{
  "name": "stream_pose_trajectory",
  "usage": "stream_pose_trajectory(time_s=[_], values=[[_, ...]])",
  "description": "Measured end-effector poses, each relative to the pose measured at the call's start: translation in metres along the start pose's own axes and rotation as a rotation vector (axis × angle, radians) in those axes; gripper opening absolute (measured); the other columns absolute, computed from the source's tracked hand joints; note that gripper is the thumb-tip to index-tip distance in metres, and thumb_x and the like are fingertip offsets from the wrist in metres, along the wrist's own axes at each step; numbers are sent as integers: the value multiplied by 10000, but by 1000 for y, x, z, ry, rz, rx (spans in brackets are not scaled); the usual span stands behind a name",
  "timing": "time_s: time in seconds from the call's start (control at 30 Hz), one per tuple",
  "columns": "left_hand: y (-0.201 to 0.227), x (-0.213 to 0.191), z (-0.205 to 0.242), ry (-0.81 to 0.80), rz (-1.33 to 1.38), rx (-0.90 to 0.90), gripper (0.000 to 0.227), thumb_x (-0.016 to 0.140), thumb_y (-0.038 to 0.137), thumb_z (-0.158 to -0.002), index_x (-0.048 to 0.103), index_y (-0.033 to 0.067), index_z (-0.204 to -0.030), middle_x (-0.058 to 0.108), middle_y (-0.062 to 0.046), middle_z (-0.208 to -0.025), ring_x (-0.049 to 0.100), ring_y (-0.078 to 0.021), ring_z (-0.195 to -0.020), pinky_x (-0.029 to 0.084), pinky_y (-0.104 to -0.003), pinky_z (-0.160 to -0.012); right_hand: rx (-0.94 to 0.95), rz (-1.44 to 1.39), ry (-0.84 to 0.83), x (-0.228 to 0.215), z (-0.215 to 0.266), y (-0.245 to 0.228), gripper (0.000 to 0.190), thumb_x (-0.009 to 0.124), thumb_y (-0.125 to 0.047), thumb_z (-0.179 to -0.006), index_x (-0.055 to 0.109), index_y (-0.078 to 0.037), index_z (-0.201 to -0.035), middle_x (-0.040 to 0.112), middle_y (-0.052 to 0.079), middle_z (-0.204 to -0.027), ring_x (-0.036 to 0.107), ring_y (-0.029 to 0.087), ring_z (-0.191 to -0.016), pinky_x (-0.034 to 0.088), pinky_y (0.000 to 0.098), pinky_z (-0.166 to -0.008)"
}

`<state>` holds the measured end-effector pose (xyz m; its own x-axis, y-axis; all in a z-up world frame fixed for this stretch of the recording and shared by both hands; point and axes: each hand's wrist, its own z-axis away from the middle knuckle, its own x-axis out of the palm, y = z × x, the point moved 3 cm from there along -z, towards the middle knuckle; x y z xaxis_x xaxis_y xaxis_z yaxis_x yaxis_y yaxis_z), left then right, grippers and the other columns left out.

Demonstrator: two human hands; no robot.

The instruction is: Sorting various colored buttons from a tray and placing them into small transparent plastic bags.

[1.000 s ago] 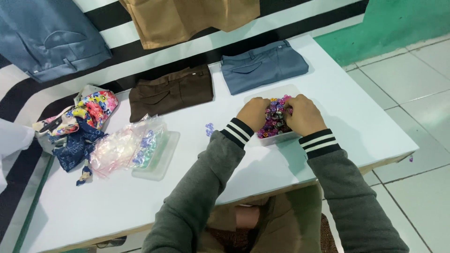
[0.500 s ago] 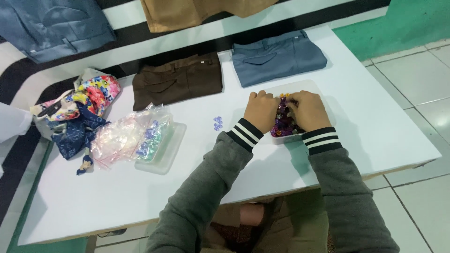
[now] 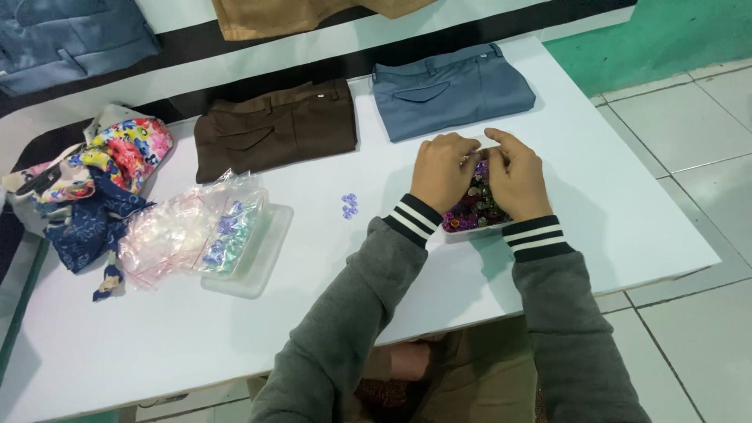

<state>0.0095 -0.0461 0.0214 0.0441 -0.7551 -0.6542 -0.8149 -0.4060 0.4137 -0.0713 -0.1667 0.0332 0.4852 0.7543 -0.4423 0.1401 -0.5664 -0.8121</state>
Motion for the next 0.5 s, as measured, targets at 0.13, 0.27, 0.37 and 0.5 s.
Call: stream_pose_trajectory(time_s=[0.13,0.27,0.37,0.5], values=[[-10,-9,5,-64,-22,-61,213,708,120,-898,749,146,-1105,720,-32,-876,688,-255,-915,498,-421,-914,19,397,-55,9,-2,1,337,562,-9,-1000,707,-52,-1302,727,179,-1103,702,387,-1010,573,500,-834],[-15,-10,18,-134,-27,-116,209,692,134,-913,752,152,-1112,738,-35,-892,656,-262,-965,409,-464,-1016,11,637,-256,23,3,2,422,582,47,-908,696,-33,-1306,684,193,-1185,668,411,-1107,565,555,-923],[-20,-7,20,-162,-25,-160,206,706,150,-894,762,165,-1091,748,-27,-888,643,-258,-996,368,-496,-1055,39,681,-264,23,3,8,378,562,11,-952,730,-96,-1274,695,142,-1131,686,372,-1073,578,531,-900],[-22,-11,20,-252,51,-253,228,686,141,-893,771,164,-1102,780,-38,-920,647,-272,-1030,304,-537,-1107,83,666,-217,20,-3,17,334,587,-50,-983,742,-131,-1267,728,110,-1103,710,353,-1056,567,490,-909]])
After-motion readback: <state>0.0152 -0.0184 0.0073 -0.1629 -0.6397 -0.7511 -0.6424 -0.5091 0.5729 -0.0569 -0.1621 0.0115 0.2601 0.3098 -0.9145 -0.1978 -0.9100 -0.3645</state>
